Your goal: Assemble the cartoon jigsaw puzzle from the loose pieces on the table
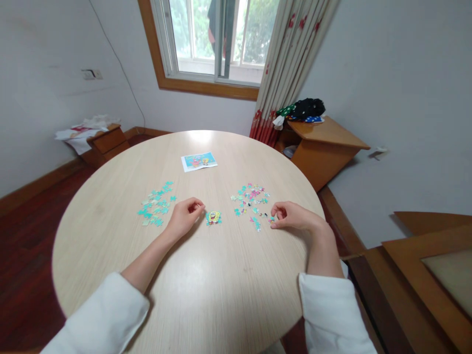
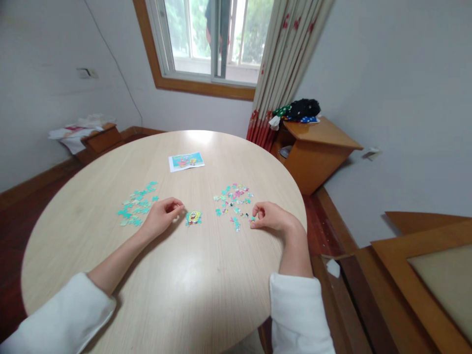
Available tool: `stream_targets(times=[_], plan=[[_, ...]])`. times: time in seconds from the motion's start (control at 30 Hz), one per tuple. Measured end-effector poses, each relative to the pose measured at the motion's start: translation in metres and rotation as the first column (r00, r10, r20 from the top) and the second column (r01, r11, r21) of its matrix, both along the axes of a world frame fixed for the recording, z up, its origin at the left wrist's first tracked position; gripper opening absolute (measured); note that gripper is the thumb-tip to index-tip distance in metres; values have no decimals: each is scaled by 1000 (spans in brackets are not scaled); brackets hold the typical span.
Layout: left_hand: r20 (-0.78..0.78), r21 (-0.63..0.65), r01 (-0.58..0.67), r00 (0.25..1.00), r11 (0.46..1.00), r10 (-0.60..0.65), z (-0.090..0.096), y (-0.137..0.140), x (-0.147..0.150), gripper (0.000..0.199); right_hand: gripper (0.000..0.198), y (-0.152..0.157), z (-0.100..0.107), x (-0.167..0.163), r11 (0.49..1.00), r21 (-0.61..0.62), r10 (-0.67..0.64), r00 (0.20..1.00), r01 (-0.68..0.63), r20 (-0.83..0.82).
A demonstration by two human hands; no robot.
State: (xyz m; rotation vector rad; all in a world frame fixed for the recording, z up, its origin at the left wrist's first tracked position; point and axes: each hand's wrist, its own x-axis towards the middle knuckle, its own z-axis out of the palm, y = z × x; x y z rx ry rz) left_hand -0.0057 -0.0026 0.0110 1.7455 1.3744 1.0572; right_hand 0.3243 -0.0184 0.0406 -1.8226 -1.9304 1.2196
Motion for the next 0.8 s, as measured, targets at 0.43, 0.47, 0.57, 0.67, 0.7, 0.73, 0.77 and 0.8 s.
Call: stream_targets(times=[0.43,0.47,0.57,0.67,0.7,0.73,0.77,0.8], plan=[[-1,12,0,1000,1000,0,2,0,0,17,32,7,-14,3,997,69,-10,994,18,-113],[-1,14,0,1000,1000,0,2,0,0,17,31,8,-15,3,996,86,-10,993,20,-121],[5,25,-3,1000,1000,3,1,1,0,17,29,11,-19,3,990,136,-5,989,25,-147],[4,20,0,1000,1000,0,-1,2,0,18,24,13,-20,0,981,193,5,982,31,-187],[0,15,1,1000,1000,-1,-1,2,-1,18,23,13,-20,-2,977,210,4,980,39,-199],[-4,12,1,1000,1000,-1,-2,2,-1,19,21,14,-21,-3,973,224,-1,979,47,-205],[-6,11,1,1000,1000,-1,-2,3,-1,19,19,15,-21,-5,970,236,-8,978,58,-208],[-9,10,2,1000,1000,-2,-3,3,-1,20,18,15,-21,-7,966,250,-17,979,69,-205]])
